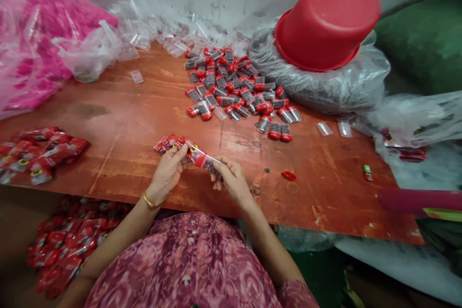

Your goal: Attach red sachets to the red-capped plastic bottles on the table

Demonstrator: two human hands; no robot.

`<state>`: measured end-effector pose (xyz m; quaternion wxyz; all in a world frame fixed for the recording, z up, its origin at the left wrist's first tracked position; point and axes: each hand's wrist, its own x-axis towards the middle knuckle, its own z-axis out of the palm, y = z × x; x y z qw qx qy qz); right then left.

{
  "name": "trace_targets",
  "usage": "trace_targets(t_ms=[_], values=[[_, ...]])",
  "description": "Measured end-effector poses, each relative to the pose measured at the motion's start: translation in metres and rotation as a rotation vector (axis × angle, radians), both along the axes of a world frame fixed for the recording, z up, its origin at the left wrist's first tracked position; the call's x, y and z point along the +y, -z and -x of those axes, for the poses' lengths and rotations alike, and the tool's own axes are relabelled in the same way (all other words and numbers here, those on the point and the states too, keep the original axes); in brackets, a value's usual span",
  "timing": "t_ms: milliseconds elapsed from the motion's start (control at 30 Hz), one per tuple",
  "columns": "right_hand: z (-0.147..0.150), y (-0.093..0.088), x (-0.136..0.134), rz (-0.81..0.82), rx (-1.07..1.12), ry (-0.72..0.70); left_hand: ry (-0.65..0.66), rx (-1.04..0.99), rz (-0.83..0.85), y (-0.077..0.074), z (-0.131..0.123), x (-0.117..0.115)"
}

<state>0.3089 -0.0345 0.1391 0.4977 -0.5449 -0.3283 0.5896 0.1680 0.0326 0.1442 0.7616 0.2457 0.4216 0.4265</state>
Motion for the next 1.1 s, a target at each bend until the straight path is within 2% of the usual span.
trace_targets(t_ms=[233, 367, 467, 600, 700, 900, 1100], values=[[0.012, 0.003, 0.002, -0.139, -0.114, 0.039, -0.083, -0.014, -0.064, 0.003, -0.013, -0.005], [0.029, 0.013, 0.008, -0.180, -0.013, 0.138, -0.055, -0.044, -0.084, 0.003, -0.015, -0.005], [0.040, 0.021, 0.010, -0.167, 0.096, 0.154, -0.073, -0.061, -0.117, 0.006, -0.015, -0.006], [0.049, 0.023, 0.011, -0.214, 0.018, 0.236, -0.084, -0.050, -0.136, 0.011, -0.017, -0.008], [0.050, 0.022, 0.011, -0.257, -0.026, 0.288, -0.065, -0.020, -0.163, 0.010, -0.020, -0.006], [0.043, 0.022, 0.011, -0.283, -0.084, 0.305, -0.017, -0.095, -0.172, 0.005, -0.019, -0.002], [0.043, 0.033, 0.008, -0.299, -0.182, 0.295, -0.064, -0.120, -0.137, 0.006, -0.016, -0.006]])
